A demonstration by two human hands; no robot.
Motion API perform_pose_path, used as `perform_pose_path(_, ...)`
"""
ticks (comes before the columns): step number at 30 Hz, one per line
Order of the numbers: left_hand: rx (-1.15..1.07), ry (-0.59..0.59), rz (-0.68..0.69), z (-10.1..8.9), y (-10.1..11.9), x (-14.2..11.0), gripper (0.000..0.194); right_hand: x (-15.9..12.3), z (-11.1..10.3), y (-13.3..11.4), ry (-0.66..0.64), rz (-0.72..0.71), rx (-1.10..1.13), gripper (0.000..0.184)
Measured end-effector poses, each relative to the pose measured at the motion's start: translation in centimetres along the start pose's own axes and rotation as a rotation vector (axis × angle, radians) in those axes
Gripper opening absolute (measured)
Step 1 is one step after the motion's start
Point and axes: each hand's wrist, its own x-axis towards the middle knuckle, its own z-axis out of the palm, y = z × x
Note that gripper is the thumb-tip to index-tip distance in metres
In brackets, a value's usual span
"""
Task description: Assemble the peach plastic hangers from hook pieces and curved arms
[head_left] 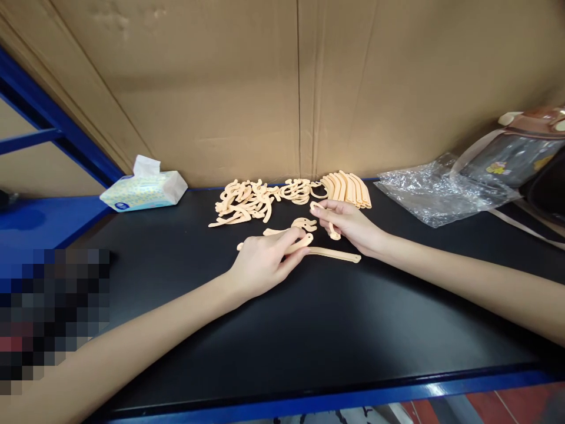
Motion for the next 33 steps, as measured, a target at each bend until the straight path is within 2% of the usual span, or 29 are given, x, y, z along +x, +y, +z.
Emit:
perform_pose_path(3, -0.042, 0.065, 0.083, 0.1, -0.2, -0.5, 0.027, 0.1, -0.1, 0.5, 0.010, -0.009, -0.004, 0.035)
perform_pose_path(7, -0.057, 0.099, 0.116, 0.1, -0.4, -0.7, 0.026, 0.2, -0.3, 0.8, 0.003, -0.011, -0.015, 0.035)
perform_pose_path(13, 0.002, 0.074, 0.073, 0.4, -0.4, -0.8, 0.027, 0.3, -0.3, 0.9, -0.023, -0.010, -0.048, 0.032)
perform_pose_path(19, 0.001, 0.039, 0.000, 0.4, -0.3, -0.7, 0.025, 0.4, -0.6, 0.7, -0.123, 0.038, -0.058, 0.032)
perform_pose_path(27, -0.021, 0.045, -0.019, 0.0, -0.1, -0.6, 0.022, 0.8, -1.8, 0.2, -0.294, 0.095, -0.100, 0.042)
perform_pose_path(33, -0.037, 0.049, 0.011, -0.1, -0.1, -0.5, 0.019, 1.1, -2.4, 0.1, -0.368, 0.146, -0.006, 0.046)
